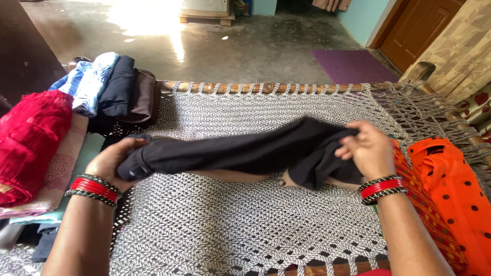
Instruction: The person folds several garments on a woven cot. They fold a black t-shirt, a red top, and a pink patterned cloth, placing each folded item into a growing stack on the cot.
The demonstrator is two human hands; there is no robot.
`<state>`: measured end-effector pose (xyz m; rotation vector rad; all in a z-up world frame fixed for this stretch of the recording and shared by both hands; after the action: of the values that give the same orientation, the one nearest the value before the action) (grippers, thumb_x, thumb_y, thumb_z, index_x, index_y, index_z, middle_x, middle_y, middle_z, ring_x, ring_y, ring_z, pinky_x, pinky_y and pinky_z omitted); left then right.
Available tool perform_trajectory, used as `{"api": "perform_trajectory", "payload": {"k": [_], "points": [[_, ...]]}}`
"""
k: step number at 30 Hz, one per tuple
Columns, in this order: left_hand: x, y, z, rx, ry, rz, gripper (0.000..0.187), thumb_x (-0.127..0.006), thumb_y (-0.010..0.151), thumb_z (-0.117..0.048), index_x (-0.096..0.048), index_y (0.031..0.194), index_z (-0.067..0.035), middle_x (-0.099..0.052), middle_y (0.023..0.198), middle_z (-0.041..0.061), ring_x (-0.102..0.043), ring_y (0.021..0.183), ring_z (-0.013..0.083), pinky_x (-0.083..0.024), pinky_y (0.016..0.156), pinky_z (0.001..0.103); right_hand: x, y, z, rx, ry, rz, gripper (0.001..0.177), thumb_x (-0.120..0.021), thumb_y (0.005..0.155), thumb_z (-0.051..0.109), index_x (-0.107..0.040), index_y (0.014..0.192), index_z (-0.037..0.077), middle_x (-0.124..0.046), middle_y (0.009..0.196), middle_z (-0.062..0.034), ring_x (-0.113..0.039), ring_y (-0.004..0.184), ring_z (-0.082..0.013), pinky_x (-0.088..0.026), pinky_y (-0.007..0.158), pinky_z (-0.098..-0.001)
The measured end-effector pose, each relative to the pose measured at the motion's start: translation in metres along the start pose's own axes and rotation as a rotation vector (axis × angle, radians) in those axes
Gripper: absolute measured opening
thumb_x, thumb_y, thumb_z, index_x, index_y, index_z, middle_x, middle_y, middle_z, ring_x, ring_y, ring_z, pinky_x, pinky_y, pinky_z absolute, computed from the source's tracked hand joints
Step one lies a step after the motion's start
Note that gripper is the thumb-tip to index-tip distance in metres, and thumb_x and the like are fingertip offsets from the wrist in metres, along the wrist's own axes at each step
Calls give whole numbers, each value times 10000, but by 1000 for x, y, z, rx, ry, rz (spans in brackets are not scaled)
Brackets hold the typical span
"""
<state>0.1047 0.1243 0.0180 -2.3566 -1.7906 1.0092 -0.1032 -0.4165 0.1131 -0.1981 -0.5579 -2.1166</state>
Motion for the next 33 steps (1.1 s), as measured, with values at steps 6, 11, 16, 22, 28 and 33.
{"api": "perform_trajectory", "payload": {"k": [6, 11, 16, 22, 28, 33], "points": [[-17, -37, -28, -144, -35, 178, 366, -584, 1004, -215, -531, 1358, -138, -720, 1135, 89, -712, 939, 207, -588, 825, 375, 26, -16, 43, 296, 189, -115, 238, -605, 991, -101, -591, 1221, -43, -689, 919, -97, -683, 682, -160, -544, 594, -252], [-8, -50, -25, -88, 210, 133, 759, -607, 872, -206, -376, 1595, -188, -716, 1221, 125, -730, 971, 220, -589, 822, 348, 36, -13, 36, 91, 313, 14, 249, -624, 933, -106, -652, 1170, -34, -645, 804, -70, -592, 546, -127, -480, 512, -243], [-34, -33, -9, -21, 437, -196, 908, -706, 832, -126, -285, 1634, -185, -635, 1380, 239, -699, 1055, 273, -564, 828, 383, 2, 15, 14, -145, 81, 54, 248, -654, 907, -70, -651, 1146, -4, -657, 742, -76, -604, 538, -128, -492, 501, -267], [-45, -35, -46, -598, 179, -88, 999, -702, 856, -126, -127, 1671, -162, -531, 1492, 181, -654, 1171, 240, -574, 908, 350, -8, 30, 22, 389, 194, -65, 209, -596, 1022, -38, -564, 1226, -2, -680, 970, -47, -684, 766, -96, -576, 681, -229], [9, 3, -7, -409, 516, -289, 1034, -727, 814, -118, -132, 1657, -175, -542, 1482, 179, -627, 1200, 297, -536, 944, 392, -53, 19, -18, 44, -155, 231, 281, -611, 963, 27, -626, 1236, 95, -697, 878, -70, -656, 670, -109, -548, 625, -275], [73, 20, 15, -232, 1173, -549, 1167, -824, 772, -219, -105, 1692, -221, -573, 1443, 288, -595, 1313, 384, -466, 1093, 430, -59, 10, -60, -245, -459, 453, 489, -716, 881, 109, -557, 1339, 174, -724, 868, -63, -643, 604, -152, -535, 614, -310]]}}
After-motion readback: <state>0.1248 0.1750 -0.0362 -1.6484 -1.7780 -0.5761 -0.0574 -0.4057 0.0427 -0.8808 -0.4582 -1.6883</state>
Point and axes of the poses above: each hand's wrist, its own y-axis towards the middle knuckle, its own x-axis out of the back of the hand, z = x × y, the point moved 4 cm from there along y, towards the middle knuckle
